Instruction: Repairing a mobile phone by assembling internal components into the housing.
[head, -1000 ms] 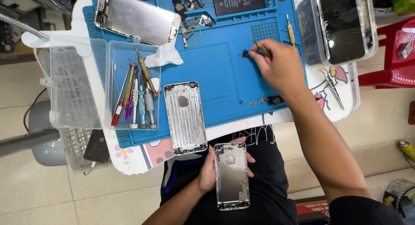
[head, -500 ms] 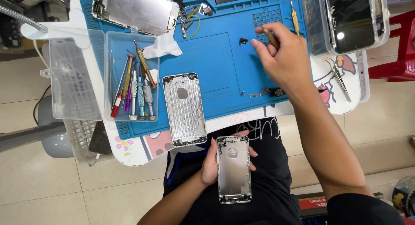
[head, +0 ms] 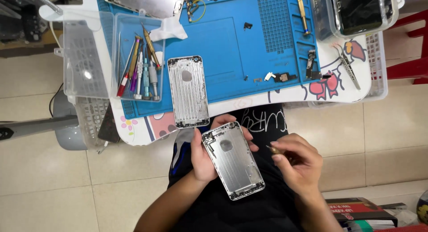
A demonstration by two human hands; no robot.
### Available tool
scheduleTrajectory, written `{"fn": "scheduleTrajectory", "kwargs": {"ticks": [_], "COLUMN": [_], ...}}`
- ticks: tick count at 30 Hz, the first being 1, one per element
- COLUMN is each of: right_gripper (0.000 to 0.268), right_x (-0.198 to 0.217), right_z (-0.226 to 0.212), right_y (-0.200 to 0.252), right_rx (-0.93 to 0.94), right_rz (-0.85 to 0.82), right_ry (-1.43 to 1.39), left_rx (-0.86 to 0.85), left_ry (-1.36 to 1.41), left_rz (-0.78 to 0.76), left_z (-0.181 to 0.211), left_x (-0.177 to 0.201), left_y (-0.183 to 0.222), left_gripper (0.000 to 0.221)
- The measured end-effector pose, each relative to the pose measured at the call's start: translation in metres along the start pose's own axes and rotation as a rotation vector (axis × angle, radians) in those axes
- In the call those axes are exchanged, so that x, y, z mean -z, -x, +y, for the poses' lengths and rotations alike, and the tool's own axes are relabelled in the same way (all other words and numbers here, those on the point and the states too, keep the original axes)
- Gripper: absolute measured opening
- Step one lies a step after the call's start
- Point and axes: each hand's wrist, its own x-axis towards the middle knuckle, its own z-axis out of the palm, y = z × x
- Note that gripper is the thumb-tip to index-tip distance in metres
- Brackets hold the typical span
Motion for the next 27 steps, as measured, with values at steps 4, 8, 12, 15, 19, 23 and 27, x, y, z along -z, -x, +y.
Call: {"fn": "scheduleTrajectory", "kwargs": {"ticks": [4,8,12,15,19,23,27], "right_gripper": [0.018,0.017,0.023,0.028,0.025,0.025,0.027], "right_x": [0.001,0.004,0.005,0.000,-0.005,-0.015,-0.025], "right_z": [-0.014,-0.027,-0.033,-0.042,-0.050,-0.057,-0.054], "right_y": [0.012,0.018,0.023,0.011,0.004,-0.010,-0.019], "right_rx": [0.076,0.050,-0.072,-0.028,0.012,0.021,0.075], "right_rz": [-0.024,-0.045,-0.092,-0.157,-0.209,-0.218,-0.230], "right_ry": [-0.024,-0.066,-0.093,0.059,0.180,0.258,0.353], "left_rx": [-0.006,-0.071,-0.090,-0.110,-0.075,-0.063,-0.063], "left_ry": [-0.022,-0.152,-0.159,0.010,-0.074,-0.144,-0.108], "left_rz": [0.021,0.062,0.115,0.103,0.116,0.068,0.083], "left_z": [-0.001,0.001,-0.003,-0.009,-0.002,-0.002,-0.006], "left_x": [-0.021,-0.048,-0.047,-0.038,-0.036,-0.031,-0.028], "left_y": [-0.002,-0.002,0.005,0.007,0.005,0.004,0.003], "left_gripper": [0.065,0.069,0.068,0.064,0.049,0.044,0.049]}}
